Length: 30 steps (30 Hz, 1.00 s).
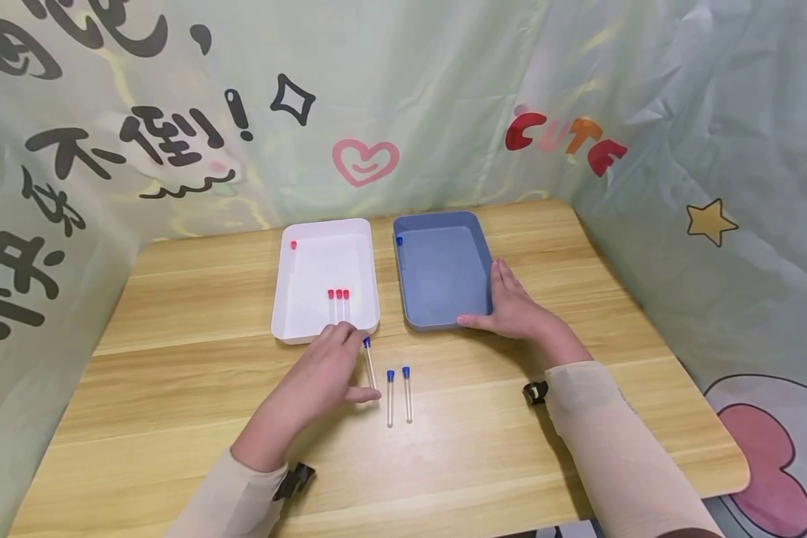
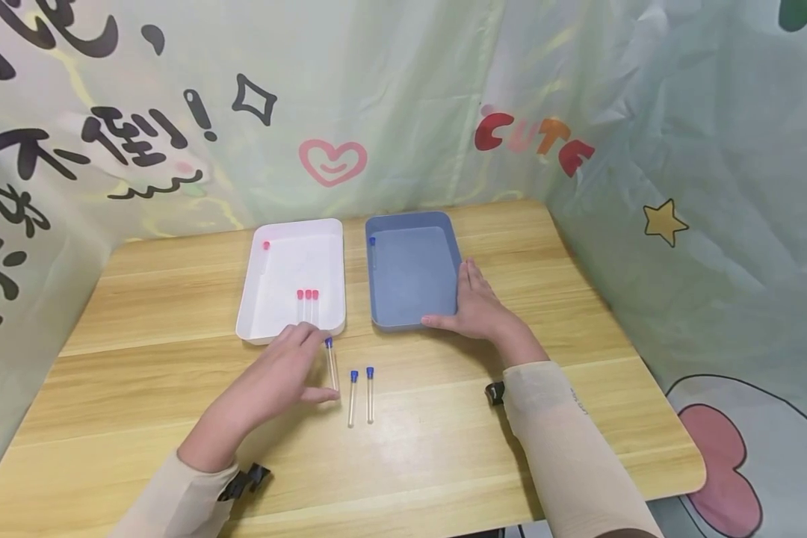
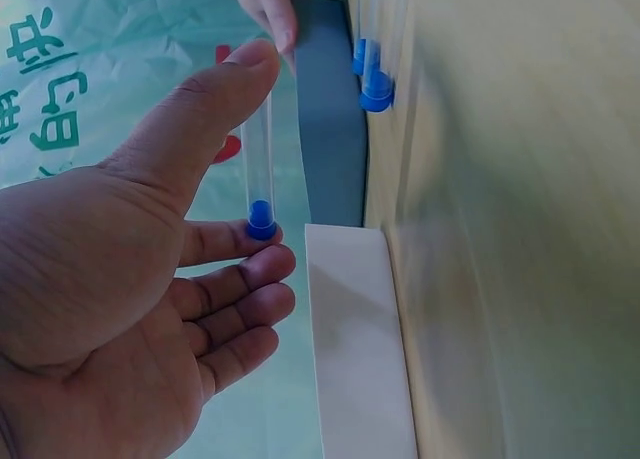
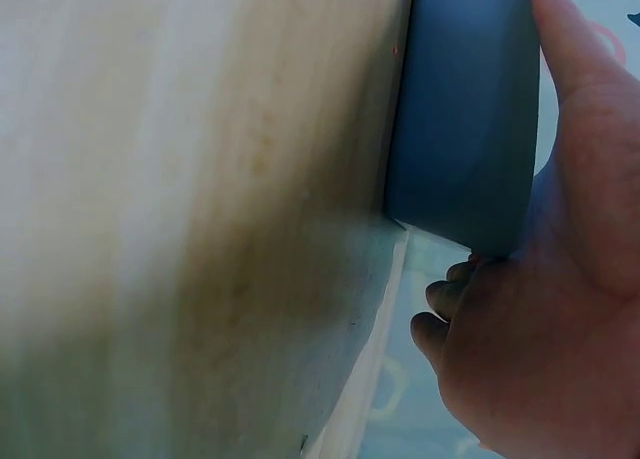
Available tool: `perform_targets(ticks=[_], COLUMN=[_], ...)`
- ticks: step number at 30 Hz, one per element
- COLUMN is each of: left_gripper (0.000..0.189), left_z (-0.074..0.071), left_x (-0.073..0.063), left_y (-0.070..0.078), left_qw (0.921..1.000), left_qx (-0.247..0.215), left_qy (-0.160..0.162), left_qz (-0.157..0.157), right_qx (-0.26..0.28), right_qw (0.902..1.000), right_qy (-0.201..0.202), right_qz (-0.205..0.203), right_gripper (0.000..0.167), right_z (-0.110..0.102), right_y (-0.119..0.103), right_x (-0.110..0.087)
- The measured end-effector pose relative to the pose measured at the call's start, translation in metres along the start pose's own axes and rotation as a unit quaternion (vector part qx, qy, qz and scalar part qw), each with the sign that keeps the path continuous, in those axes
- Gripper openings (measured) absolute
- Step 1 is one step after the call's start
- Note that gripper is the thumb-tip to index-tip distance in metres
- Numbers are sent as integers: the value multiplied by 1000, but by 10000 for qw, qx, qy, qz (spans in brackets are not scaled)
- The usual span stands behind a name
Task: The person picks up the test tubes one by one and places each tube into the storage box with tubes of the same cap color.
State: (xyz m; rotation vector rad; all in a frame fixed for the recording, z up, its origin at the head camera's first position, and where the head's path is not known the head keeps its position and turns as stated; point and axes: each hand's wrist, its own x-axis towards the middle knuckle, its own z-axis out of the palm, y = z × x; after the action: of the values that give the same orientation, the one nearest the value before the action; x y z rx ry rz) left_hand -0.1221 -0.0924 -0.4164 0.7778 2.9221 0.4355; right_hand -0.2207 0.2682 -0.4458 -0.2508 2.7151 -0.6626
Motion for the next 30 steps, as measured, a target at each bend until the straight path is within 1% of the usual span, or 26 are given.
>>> perform_targets(ticks=[11,16,21,24,30], left_gripper=[97,96,96,96,95], left_z=[-1,2,4,4,4], left_x=[10,15,19,20,23], left_y=[3,2,1,1,0], left_qw=[9999,9999,9999,9999,9996], left_qx=[-27,-127,-85,-54,-21], left_qy=[-21,-87,-127,-88,66], left_qz=[100,48,-11,37,264], right_qx=[25,33,15,2,44], right_qw=[10000,10000,10000,10000,10000], right_qy=[-23,-28,-32,-37,-21], right_qz=[39,45,48,58,79], right_gripper=[146,146,146,146,146], right_z=[0,0,0,0,1], right_y=[0,0,1,1,0], right_x=[0,0,1,1,0])
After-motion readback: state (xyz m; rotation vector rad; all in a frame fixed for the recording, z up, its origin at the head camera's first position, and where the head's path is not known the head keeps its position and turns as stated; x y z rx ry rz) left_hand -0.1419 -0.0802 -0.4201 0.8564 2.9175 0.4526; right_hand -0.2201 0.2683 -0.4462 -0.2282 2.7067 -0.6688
